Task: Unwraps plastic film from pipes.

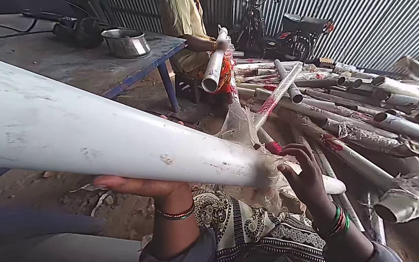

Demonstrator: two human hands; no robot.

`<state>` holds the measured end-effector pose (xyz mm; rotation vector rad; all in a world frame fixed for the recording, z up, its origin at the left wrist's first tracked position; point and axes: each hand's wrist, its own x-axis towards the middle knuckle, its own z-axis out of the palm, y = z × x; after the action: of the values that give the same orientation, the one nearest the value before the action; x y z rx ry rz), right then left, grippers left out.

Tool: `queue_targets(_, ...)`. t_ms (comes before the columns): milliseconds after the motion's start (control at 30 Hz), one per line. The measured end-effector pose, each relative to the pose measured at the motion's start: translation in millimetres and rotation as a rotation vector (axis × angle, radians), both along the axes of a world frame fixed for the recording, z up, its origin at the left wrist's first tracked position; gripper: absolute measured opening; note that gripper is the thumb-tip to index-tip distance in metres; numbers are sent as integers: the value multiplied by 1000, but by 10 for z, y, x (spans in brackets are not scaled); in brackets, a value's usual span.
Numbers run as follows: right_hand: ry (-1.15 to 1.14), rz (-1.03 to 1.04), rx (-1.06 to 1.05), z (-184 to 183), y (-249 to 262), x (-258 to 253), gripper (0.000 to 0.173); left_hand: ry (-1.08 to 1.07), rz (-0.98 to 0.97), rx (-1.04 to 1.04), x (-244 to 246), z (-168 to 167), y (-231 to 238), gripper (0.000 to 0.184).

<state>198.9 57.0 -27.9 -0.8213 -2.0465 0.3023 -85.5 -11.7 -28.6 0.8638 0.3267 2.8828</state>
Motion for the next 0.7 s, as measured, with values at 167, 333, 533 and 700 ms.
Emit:
queue_targets(167,-205,-74,6,-18,-17,-170,64,-30,43,-28,2,0,-2,73)
queue_targets(333,-55,42,-275,3,-14,-316,32,-20,-3,-12,28,46,-10,74)
queue_targets(533,-21,59,-123,-17,111,-150,30,-45,-106,41,-9,-14,-15,84)
queue_targets(700,-147,43,-43,124,232,86,36,66,-151,67,-20,-64,-73,80)
